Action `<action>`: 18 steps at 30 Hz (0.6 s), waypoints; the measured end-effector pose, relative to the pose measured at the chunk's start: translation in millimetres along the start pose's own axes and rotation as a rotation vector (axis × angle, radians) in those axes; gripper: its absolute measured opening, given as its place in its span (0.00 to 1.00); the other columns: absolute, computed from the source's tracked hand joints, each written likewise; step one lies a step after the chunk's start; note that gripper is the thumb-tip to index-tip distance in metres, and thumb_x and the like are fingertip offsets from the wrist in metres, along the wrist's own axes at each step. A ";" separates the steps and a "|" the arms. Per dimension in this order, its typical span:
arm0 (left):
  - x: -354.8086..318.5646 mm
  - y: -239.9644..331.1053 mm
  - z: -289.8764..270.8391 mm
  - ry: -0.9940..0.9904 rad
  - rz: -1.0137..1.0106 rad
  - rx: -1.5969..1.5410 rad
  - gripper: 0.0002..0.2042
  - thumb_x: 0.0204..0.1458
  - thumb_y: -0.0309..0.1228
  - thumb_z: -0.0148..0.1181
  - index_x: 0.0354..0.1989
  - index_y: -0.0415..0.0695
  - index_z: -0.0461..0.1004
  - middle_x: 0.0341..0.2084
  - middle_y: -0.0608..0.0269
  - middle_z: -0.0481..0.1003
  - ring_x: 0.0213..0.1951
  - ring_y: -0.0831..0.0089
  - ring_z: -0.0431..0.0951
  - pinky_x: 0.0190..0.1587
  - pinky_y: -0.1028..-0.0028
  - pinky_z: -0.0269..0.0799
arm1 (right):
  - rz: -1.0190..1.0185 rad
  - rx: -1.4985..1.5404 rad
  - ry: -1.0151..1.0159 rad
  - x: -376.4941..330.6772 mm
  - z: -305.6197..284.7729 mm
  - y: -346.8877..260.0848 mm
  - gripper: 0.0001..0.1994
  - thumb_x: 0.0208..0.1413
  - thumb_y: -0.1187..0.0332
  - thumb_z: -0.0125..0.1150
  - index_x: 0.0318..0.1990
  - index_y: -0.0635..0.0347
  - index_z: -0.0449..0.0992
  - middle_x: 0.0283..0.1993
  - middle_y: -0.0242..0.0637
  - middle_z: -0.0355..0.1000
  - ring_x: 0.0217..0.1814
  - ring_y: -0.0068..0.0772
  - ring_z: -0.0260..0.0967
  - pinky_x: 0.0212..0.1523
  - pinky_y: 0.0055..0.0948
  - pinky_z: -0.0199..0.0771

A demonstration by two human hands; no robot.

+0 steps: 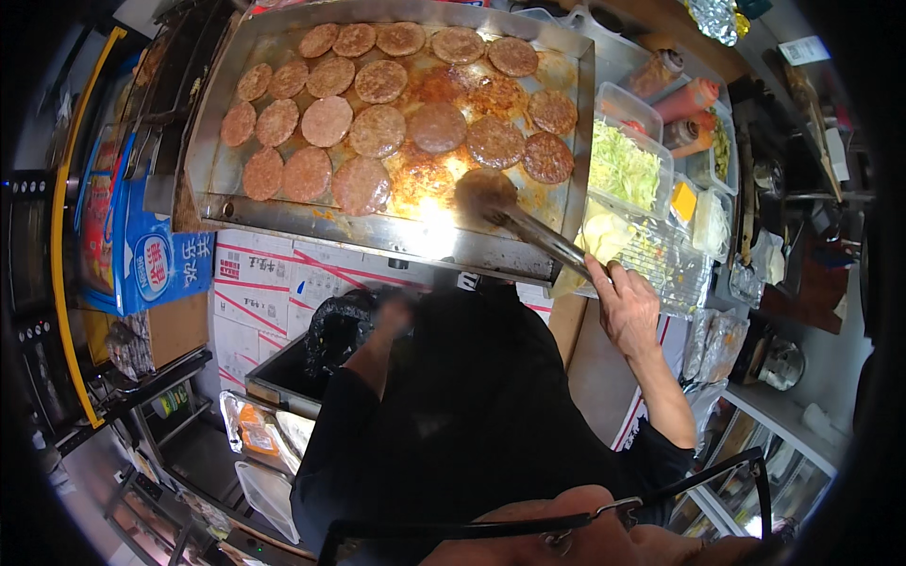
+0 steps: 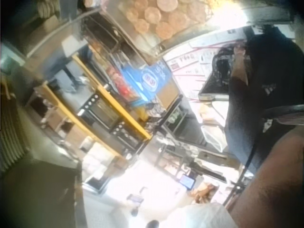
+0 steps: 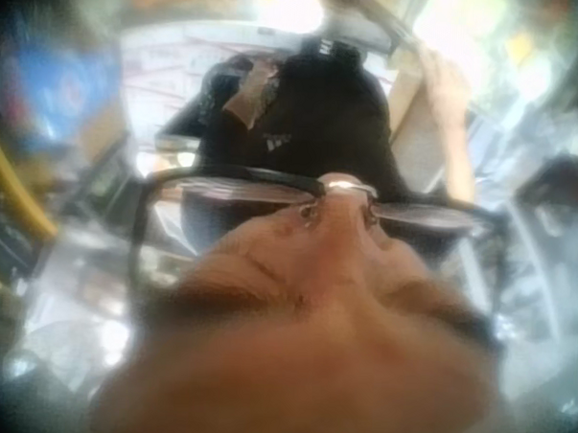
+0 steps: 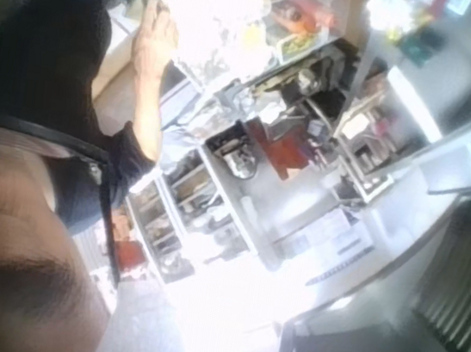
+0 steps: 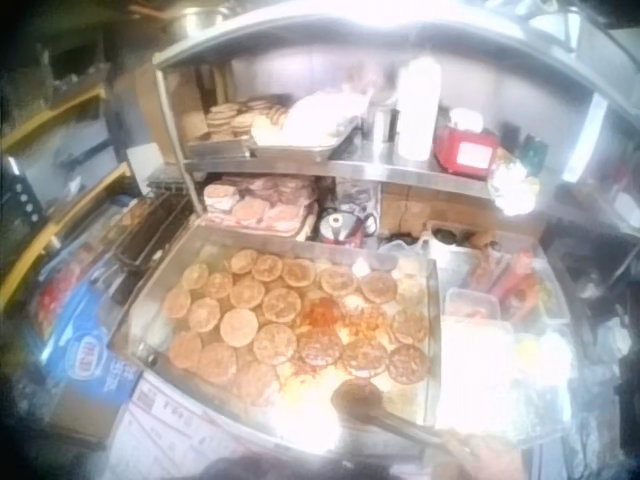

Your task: The person assembles burritos by placing tortillas on foil, adding shredded lettuce and cooked meat patties, then rolling them. The person also flips and arranges multiple meat patties on a flat-top grill using tongs and a yellow spatula.

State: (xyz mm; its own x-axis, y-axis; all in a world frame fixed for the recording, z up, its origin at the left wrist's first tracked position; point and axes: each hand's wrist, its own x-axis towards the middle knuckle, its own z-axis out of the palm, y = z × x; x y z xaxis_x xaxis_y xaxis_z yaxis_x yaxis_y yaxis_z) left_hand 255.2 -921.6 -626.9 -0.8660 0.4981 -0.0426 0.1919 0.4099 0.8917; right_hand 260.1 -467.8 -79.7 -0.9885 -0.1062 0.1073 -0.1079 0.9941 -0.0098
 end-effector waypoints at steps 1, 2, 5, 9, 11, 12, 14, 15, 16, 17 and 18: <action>-9.5 -9.3 -4.5 -0.051 -0.066 0.087 0.05 0.58 0.25 0.49 0.38 0.48 0.71 0.24 0.65 0.75 0.20 0.73 0.75 0.21 0.75 0.71 | -0.019 -0.030 -0.019 -4.5 0.2 5.2 0.28 0.45 0.73 0.60 0.58 0.50 0.73 0.35 0.34 0.68 0.31 0.35 0.68 0.33 0.33 0.73; -7.6 -6.9 -6.0 -0.059 -0.281 0.029 0.05 0.58 0.25 0.49 0.39 0.48 0.71 0.25 0.65 0.75 0.20 0.73 0.75 0.21 0.75 0.71 | -0.019 0.033 -0.063 -8.3 5.2 7.4 0.26 0.47 0.75 0.59 0.58 0.53 0.73 0.38 0.38 0.69 0.30 0.39 0.68 0.32 0.35 0.72; 10.7 13.2 -9.8 0.043 -1.226 -0.419 0.06 0.57 0.24 0.48 0.40 0.47 0.72 0.25 0.65 0.75 0.20 0.73 0.75 0.22 0.75 0.71 | -0.013 0.089 -0.084 -12.9 4.5 6.8 0.25 0.47 0.75 0.59 0.57 0.53 0.74 0.35 0.38 0.68 0.31 0.39 0.68 0.32 0.36 0.72; 57.4 110.3 -18.0 0.066 -1.209 -0.405 0.04 0.58 0.28 0.52 0.36 0.43 0.72 0.19 0.63 0.72 0.17 0.75 0.73 0.16 0.76 0.66 | -0.022 0.115 -0.046 -7.1 11.9 10.8 0.23 0.49 0.72 0.59 0.56 0.54 0.75 0.30 0.34 0.63 0.28 0.34 0.65 0.29 0.33 0.69; 66.4 123.4 -23.4 0.071 -1.175 -0.368 0.04 0.58 0.28 0.53 0.37 0.42 0.73 0.20 0.63 0.73 0.17 0.76 0.73 0.16 0.77 0.66 | -0.006 0.125 -0.068 -4.4 3.7 9.1 0.23 0.49 0.72 0.61 0.56 0.55 0.75 0.31 0.35 0.64 0.29 0.37 0.66 0.30 0.34 0.70; 71.2 125.9 -25.6 0.047 -1.148 -0.345 0.05 0.58 0.27 0.52 0.39 0.43 0.73 0.23 0.63 0.74 0.19 0.75 0.75 0.18 0.77 0.69 | -0.008 0.136 -0.072 -1.7 0.2 7.2 0.23 0.49 0.72 0.61 0.56 0.55 0.75 0.31 0.36 0.64 0.29 0.38 0.67 0.30 0.35 0.70; 79.7 131.8 -26.4 0.000 -1.097 -0.304 0.09 0.58 0.26 0.49 0.44 0.44 0.73 0.28 0.63 0.78 0.23 0.74 0.78 0.23 0.77 0.73 | 0.091 0.300 -0.114 3.4 -4.9 1.4 0.23 0.49 0.71 0.63 0.56 0.56 0.75 0.31 0.38 0.66 0.30 0.41 0.69 0.32 0.37 0.71; 83.3 138.5 -25.2 0.036 -1.088 -0.322 0.07 0.59 0.28 0.50 0.41 0.43 0.73 0.26 0.63 0.77 0.21 0.74 0.77 0.21 0.77 0.71 | 0.144 0.378 -0.139 5.5 -6.6 -0.3 0.23 0.49 0.70 0.64 0.55 0.56 0.74 0.32 0.39 0.67 0.31 0.43 0.69 0.32 0.38 0.71; 85.7 145.1 -24.1 0.072 -1.079 -0.340 0.08 0.59 0.31 0.50 0.37 0.41 0.74 0.24 0.63 0.76 0.19 0.75 0.75 0.19 0.76 0.69 | 0.216 0.527 -0.230 13.8 -7.0 -1.2 0.22 0.50 0.69 0.66 0.55 0.57 0.74 0.33 0.43 0.71 0.34 0.46 0.72 0.35 0.38 0.73; 89.3 151.6 -25.5 0.094 -1.065 -0.351 0.10 0.60 0.33 0.50 0.34 0.40 0.74 0.21 0.63 0.75 0.17 0.75 0.74 0.18 0.76 0.67 | 0.186 0.623 -0.208 21.4 3.1 -2.3 0.21 0.52 0.68 0.65 0.55 0.58 0.74 0.33 0.44 0.72 0.33 0.46 0.73 0.35 0.38 0.73; 85.7 145.6 -23.0 0.070 -1.051 -0.316 0.11 0.61 0.34 0.49 0.33 0.40 0.74 0.21 0.63 0.75 0.17 0.75 0.73 0.18 0.76 0.67 | 0.153 0.717 -0.191 32.5 19.7 -2.9 0.21 0.53 0.68 0.64 0.55 0.59 0.73 0.33 0.45 0.73 0.32 0.46 0.73 0.35 0.38 0.73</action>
State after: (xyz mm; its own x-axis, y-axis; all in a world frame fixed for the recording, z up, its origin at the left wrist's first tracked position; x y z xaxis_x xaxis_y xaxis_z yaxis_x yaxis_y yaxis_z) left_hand 198.3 -836.8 -490.3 -0.5543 -0.0332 -0.8317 -0.7748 0.3855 0.5010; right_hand 226.2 -474.6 -95.8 -0.9921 -0.0347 -0.1203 0.0542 0.7474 -0.6622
